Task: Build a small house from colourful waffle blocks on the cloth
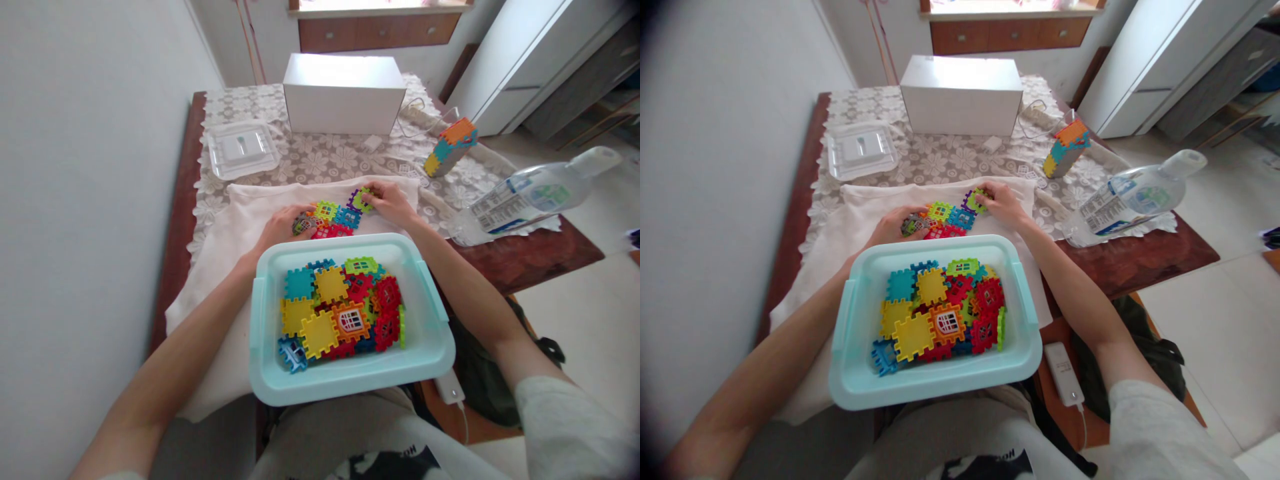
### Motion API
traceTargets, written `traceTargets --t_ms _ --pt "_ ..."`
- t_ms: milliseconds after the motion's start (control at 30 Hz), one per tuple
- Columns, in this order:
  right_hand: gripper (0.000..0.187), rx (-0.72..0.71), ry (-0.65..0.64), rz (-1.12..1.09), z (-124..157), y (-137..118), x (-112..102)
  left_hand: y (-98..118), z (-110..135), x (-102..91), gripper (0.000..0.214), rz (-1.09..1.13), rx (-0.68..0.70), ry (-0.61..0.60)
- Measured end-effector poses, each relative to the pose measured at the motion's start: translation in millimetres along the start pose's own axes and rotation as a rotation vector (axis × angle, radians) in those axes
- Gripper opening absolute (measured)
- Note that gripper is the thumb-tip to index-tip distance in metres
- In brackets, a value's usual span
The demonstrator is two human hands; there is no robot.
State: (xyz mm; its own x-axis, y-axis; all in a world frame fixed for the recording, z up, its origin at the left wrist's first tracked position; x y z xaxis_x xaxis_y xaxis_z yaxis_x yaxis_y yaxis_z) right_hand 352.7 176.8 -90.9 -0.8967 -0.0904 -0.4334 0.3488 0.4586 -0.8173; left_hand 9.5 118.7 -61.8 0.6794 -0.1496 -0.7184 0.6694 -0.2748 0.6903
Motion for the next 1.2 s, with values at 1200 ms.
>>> traceTargets --t_ms 1200 --pt "0.041 -0.207 -0.343 0.368 11.7 -41.4 22.5 4.4 1.0 -2.5 0.056 0.107 -0.058 -0.036"
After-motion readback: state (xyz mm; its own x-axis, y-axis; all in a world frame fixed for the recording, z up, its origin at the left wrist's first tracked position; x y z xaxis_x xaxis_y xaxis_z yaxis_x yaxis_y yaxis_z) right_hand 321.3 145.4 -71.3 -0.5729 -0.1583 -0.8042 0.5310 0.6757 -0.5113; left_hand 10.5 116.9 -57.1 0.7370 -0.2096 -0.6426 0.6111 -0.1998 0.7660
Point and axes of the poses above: each hand's wrist, its own z-axis away from the middle knuckle, its own x-axis out of the palm, y = z × x, the point moved 1 cm from there along -z, towards the middle knuckle, and after that the axes turned 13 degrees about -x, right-handed, at the moved point
